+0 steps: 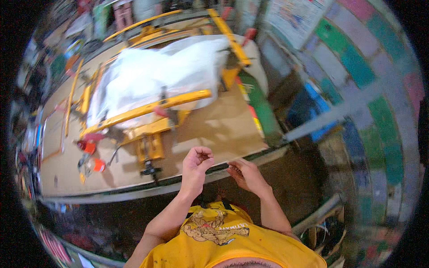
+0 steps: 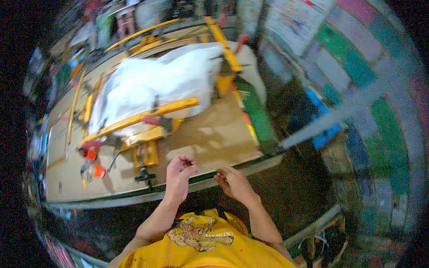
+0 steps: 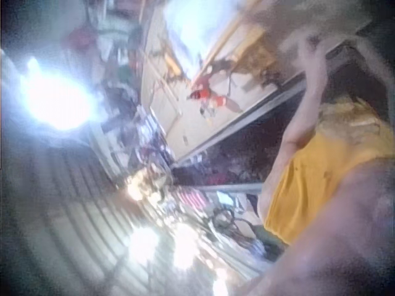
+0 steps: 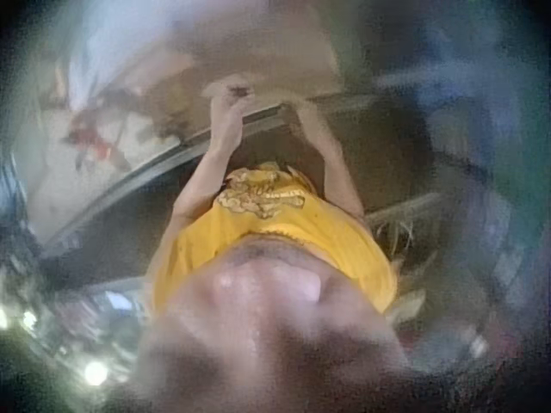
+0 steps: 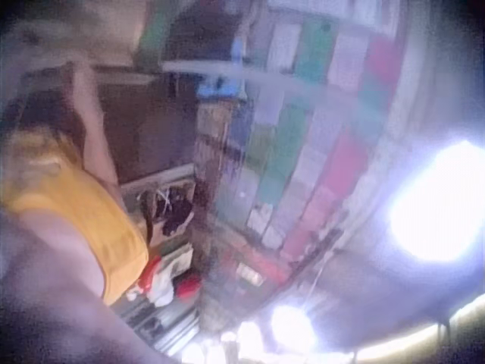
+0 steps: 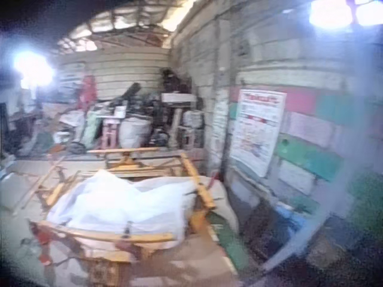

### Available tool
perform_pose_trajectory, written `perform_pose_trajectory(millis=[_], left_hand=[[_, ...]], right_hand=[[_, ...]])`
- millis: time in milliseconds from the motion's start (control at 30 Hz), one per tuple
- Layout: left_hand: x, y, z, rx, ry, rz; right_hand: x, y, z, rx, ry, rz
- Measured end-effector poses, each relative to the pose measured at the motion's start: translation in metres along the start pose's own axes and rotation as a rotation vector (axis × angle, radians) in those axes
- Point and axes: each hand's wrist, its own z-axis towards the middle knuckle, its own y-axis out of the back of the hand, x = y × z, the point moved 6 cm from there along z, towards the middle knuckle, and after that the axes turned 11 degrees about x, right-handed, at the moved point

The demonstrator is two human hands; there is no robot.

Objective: The person places a white fabric onto a yellow screen-printing frame, smooths it, and adjusts the clamps to secure the fabric. The person repeatedly repositions the fabric and tightens the clamps to prepare the frame for use.

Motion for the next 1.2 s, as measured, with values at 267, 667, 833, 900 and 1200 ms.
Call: perform_pose_trajectory(millis=[267, 667, 833, 900, 1200], left_hand=[[0.053, -0.155, 0.051, 0.468, 0.177, 0.096], [0.154, -0.320, 0.088, 0.915, 0.449, 0.233], [0.192, -0.375, 0.127, 0.965, 0.435, 0.419], [0.203, -0.397, 0.143, 0.902, 0.412, 0.430], [0.224, -0.472, 0.198, 0.787, 0.366, 0.501]], right_hand=[[-0.046, 0.129, -0.129, -0.329, -0.415, -0.084], [-0.133, 0.216, -0.218, -0.417, -0.585, -0.168], [-0.201, 0.290, -0.186, -0.318, -0.412, -0.247], [-0.222, 0.316, -0.173, -0.279, -0.330, -0.256], [-0.298, 0.435, -0.130, -0.306, -0.281, 0.021]])
